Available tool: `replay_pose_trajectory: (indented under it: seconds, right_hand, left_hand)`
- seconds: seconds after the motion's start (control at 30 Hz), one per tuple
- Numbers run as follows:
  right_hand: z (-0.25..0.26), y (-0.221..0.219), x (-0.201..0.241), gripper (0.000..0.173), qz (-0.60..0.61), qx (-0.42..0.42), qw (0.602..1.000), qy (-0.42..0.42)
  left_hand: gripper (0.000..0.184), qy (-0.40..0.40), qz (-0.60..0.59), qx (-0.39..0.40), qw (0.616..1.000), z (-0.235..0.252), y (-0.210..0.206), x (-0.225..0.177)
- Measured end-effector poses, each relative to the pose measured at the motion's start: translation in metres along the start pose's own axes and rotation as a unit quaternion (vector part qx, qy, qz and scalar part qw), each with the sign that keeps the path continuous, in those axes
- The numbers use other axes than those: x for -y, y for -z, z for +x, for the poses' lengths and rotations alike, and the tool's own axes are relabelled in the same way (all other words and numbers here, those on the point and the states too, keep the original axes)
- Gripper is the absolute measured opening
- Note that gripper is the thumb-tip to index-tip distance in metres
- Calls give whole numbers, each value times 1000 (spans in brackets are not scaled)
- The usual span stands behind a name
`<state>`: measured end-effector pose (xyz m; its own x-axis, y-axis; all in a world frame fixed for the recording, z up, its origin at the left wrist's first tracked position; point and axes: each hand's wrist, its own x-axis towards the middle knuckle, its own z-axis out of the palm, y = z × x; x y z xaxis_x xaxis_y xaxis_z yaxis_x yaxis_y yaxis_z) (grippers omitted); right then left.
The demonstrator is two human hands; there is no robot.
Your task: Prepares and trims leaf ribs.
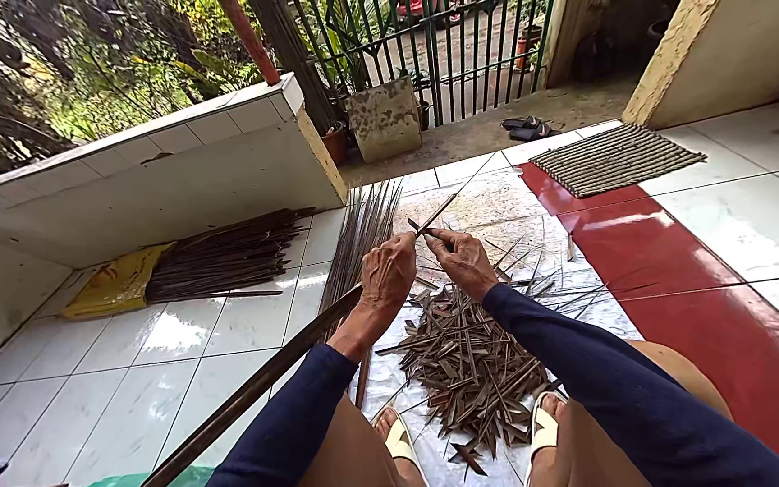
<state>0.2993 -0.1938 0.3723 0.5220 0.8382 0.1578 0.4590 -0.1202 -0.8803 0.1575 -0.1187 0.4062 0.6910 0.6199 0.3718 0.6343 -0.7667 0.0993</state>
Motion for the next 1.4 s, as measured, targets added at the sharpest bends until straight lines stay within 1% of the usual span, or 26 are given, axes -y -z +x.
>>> replay_pose_trajectory:
  seconds: [0.13,0.33,0.43,0.53,0.63,0.77,0.87,0.93,1.0,1.13,1.27,1.4]
  right_hand:
    - [-2,1,-1,35,-15,-12,1000,-8]
    - [-1,7,-1,35,-73,-33,996,-28]
    - [8,15,-9,35,-72,-45,996,-27]
    - [17,28,-16,36,-62,-53,995,-49]
    - [22,39,-23,37,-74,-62,993,-63]
    - [31,55,-39,38,-84,-115,986,-81]
    - [37,71,-47,39,-36,-136,988,-62]
    - [33,69,-40,37,7,-100,995,-30]
    - [23,58,-27,34,38,-34,999,-4]
    - [-1,32,-3,30,53,72,995,33]
    - [-7,22,0,29,48,100,993,39]
    - [-1,24,-8,30,-12,78,996,30]
  left_hand:
    - [25,3,11,14,1000,-2,2,-6]
    - [25,-2,16,27,1000,-4,9,-12]
    - [26,-7,1,23,1000,-6,12,-10]
    - [27,-22,-10,7,1000,-10,16,-5]
    - [28,-28,-16,8,999,-15,17,-1]
    - [28,-30,-16,11,999,-22,19,6]
    - [29,-30,-12,-5,999,-25,21,15]
    - [28,-26,-2,-12,1000,-25,21,19]
    - [28,-21,11,-8,1000,-24,20,20]
    - [26,-24,40,-15,999,-21,19,18]
    - [26,-44,57,-35,997,-20,17,15]
    - [28,-54,89,-36,994,-20,16,12]
